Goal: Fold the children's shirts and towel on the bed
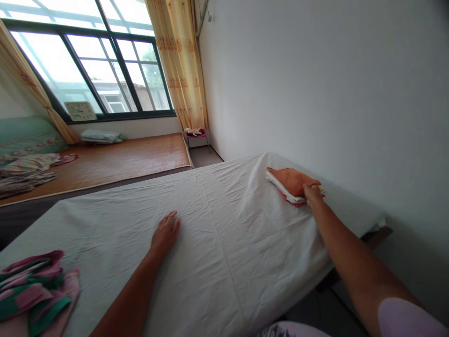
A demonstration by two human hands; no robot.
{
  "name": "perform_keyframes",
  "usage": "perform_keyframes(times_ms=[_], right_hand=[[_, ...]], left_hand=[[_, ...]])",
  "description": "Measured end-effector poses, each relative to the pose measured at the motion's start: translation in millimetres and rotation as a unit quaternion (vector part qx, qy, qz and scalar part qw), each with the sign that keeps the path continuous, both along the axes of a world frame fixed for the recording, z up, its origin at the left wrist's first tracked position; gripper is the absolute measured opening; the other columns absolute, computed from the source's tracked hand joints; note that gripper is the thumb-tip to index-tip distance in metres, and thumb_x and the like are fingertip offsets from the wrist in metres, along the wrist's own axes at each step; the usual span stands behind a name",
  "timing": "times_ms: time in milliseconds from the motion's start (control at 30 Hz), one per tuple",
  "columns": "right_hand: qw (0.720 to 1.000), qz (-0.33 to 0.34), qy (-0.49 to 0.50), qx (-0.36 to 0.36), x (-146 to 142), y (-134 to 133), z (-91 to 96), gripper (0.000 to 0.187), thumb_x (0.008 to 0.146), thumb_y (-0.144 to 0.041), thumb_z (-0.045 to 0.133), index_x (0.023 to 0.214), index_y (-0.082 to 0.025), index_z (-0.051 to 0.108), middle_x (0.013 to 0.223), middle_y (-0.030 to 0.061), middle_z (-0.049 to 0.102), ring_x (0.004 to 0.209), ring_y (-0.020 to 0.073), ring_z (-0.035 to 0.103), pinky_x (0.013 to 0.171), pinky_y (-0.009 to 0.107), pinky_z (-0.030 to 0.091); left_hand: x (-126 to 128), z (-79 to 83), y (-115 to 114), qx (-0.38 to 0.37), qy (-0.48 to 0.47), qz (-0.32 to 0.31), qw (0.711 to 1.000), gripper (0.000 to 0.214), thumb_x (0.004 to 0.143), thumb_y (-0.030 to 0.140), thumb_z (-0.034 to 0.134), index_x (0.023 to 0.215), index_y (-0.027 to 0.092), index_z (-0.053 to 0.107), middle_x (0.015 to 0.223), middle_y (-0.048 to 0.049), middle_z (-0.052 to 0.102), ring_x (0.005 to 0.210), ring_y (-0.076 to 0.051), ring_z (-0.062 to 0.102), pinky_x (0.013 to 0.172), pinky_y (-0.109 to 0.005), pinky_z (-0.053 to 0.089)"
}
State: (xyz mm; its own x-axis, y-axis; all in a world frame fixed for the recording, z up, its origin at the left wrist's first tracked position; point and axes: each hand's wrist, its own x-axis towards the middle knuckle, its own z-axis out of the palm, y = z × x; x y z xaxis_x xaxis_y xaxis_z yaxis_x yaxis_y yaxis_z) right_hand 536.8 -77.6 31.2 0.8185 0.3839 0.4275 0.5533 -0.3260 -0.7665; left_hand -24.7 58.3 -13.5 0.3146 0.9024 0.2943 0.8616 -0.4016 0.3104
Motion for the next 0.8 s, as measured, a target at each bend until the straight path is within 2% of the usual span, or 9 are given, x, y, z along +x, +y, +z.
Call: perform_keyframes(times_ms=[100,167,200,267,367,500,633,733,800], right_hand=[[0.996,-0.091,-0.002,0.005,3.3,-16.8,-11.0,0.062,0.078,-0.029,0.048,0.133,-0.001,0.040,0.123,0.0287,0.054,0.113,0.0353,0.054,0.088,0.049,0.047],[0.987,-0.147,-0.066,-0.005,1.3,-16.8,-8.1,0.068,0.078,-0.029,0.049,0.139,-0.003,0.033,0.134,0.0283,0.044,0.122,0.0376,0.045,0.092,0.054,0.043],[0.984,-0.143,-0.103,-0.035,-1.5,-13.5,-6.0,0.066,0.078,-0.028,0.049,0.139,-0.006,0.035,0.136,0.0265,0.044,0.124,0.0380,0.043,0.093,0.055,0.042],[0.976,-0.041,-0.155,-0.151,-14.2,-0.9,-3.9,0.056,0.079,-0.027,0.049,0.133,-0.011,0.046,0.130,0.0224,0.051,0.121,0.0365,0.046,0.093,0.055,0.041],[0.921,0.165,-0.213,-0.283,-62.3,28.1,-7.4,0.043,0.081,-0.025,0.050,0.122,-0.014,0.057,0.124,0.0182,0.058,0.117,0.0317,0.051,0.097,0.049,0.040],[0.843,0.373,-0.282,-0.266,-173.5,58.0,-12.8,0.041,0.087,-0.026,0.047,0.126,-0.021,0.056,0.133,0.0107,0.056,0.121,0.0255,0.049,0.096,0.043,0.042],[0.717,0.574,-0.300,-0.258,-271.0,61.4,-9.6,0.036,0.086,-0.024,0.049,0.121,-0.024,0.060,0.126,0.0070,0.061,0.116,0.0224,0.053,0.095,0.038,0.043],[0.669,0.626,-0.310,-0.254,-307.1,59.4,-6.4,0.030,0.085,-0.022,0.052,0.113,-0.025,0.063,0.118,0.0060,0.065,0.110,0.0213,0.055,0.094,0.034,0.042],[0.656,0.637,-0.317,-0.252,-317.6,59.6,-4.9,0.026,0.086,-0.023,0.053,0.109,-0.026,0.065,0.115,0.0061,0.066,0.108,0.0211,0.055,0.093,0.032,0.042]], left_hand=[[1.9,2.2,-2.4,-0.002,0.019,-0.008,1.000,0.048,0.092,0.038,0.033,0.130,0.014,0.051,0.135,-0.0108,0.055,0.128,-0.023,0.046,0.110,-0.041,0.034],[3.1,3.8,-5.5,-0.001,0.036,-0.021,0.999,0.046,0.092,0.037,0.033,0.128,0.016,0.053,0.136,-0.0096,0.054,0.129,-0.023,0.045,0.110,-0.041,0.033],[3.6,4.6,-7.7,0.000,0.043,-0.028,0.999,0.045,0.092,0.037,0.034,0.127,0.017,0.055,0.136,-0.0089,0.054,0.130,-0.023,0.045,0.111,-0.041,0.032],[4.9,5.9,-13.5,-0.002,0.056,-0.038,0.998,0.043,0.092,0.037,0.036,0.127,0.021,0.056,0.139,-0.0075,0.052,0.132,-0.024,0.042,0.111,-0.043,0.032],[7.5,9.0,-24.0,-0.014,0.075,-0.040,0.996,0.042,0.093,0.035,0.037,0.130,0.024,0.054,0.142,-0.0064,0.048,0.134,-0.024,0.039,0.110,-0.044,0.031],[6.5,24.2,-35.5,-0.028,0.120,-0.068,0.990,0.043,0.093,0.032,0.037,0.132,0.022,0.052,0.144,-0.0070,0.047,0.134,-0.023,0.039,0.111,-0.041,0.029],[-21.5,59.6,-45.2,-0.093,0.170,-0.156,0.969,0.035,0.089,0.029,0.043,0.118,0.028,0.063,0.130,-0.0026,0.060,0.118,-0.019,0.055,0.102,-0.031,0.039],[-73.4,94.6,-54.6,-0.090,0.194,-0.080,0.973,0.034,0.090,0.031,0.041,0.113,0.028,0.066,0.121,-0.0028,0.066,0.111,-0.020,0.059,0.097,-0.032,0.041],[-121.1,117.1,-62.5,-0.063,0.218,0.050,0.973,0.034,0.089,0.034,0.042,0.111,0.026,0.067,0.120,-0.0058,0.066,0.111,-0.023,0.059,0.096,-0.036,0.041]])
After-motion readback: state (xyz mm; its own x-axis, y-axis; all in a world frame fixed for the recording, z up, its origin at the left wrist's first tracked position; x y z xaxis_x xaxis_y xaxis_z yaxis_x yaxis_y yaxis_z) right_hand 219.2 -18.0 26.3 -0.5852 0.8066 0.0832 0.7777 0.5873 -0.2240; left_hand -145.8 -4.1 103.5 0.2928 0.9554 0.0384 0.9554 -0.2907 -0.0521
